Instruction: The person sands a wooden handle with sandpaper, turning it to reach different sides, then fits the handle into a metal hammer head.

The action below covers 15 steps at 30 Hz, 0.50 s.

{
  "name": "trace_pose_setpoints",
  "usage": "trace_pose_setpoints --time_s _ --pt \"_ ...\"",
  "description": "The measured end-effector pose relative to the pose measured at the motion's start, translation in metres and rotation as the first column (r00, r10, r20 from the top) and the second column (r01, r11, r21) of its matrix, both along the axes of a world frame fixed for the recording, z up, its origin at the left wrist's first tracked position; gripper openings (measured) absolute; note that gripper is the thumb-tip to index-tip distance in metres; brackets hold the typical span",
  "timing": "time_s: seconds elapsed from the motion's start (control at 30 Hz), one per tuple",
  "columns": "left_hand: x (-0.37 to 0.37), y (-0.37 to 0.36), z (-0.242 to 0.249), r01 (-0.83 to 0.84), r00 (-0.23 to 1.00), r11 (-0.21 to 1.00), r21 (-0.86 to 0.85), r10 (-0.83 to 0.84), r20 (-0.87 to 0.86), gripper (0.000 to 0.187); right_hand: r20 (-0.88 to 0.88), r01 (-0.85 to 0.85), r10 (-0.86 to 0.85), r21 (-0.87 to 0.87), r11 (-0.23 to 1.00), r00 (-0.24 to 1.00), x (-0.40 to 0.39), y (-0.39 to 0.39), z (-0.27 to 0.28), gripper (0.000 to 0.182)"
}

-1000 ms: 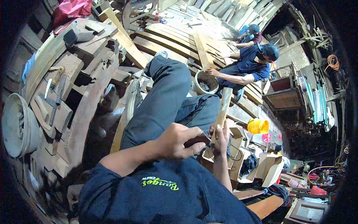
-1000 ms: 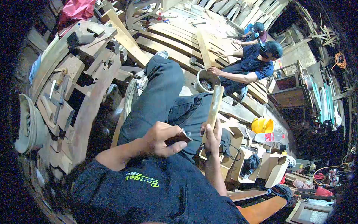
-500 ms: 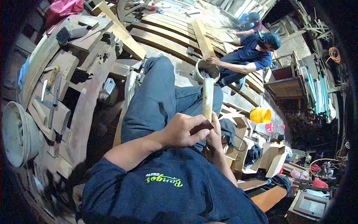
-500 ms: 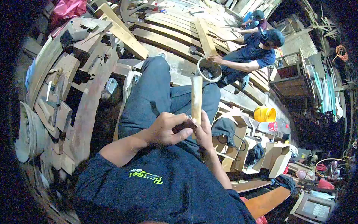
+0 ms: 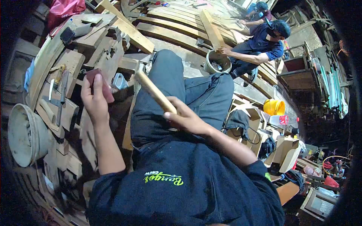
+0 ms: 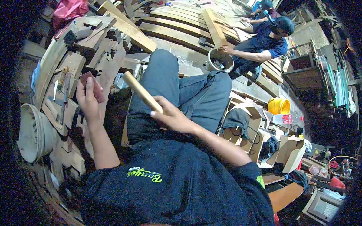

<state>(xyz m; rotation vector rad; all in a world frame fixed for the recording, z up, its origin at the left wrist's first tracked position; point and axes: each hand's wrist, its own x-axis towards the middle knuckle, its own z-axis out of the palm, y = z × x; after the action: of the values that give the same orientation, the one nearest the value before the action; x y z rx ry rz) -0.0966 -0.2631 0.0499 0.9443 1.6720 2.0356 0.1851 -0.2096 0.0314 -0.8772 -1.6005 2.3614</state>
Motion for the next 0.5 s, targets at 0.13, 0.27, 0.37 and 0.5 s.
trace_pose_setpoints --time_s 0.13,0.27,0.37,0.5 --pt "0.003 0.004 0.001 0.157 0.987 0.975 -0.159 -0.158 0.011 0.018 -0.084 -0.054 0.055 0.006 0.999 0.995 -0.036 -0.006 -0.024 0.049" --pt "0.014 -0.011 -0.043 0.353 0.935 0.884 -0.307 -0.335 0.114 0.022 -0.041 -0.038 0.047 0.202 0.979 0.998 -0.042 -0.011 -0.036 0.049" --pt "0.027 -0.011 -0.069 0.275 0.961 0.877 -0.395 -0.251 0.114 0.027 -0.014 -0.014 0.023 0.48 0.877 1.0 -0.04 -0.018 -0.055 0.048" --pt "0.028 -0.008 -0.073 0.132 0.98 0.852 -0.507 -0.189 -0.063 0.032 0.096 -0.066 0.035 0.349 0.935 0.995 -0.045 -0.016 -0.034 0.047"
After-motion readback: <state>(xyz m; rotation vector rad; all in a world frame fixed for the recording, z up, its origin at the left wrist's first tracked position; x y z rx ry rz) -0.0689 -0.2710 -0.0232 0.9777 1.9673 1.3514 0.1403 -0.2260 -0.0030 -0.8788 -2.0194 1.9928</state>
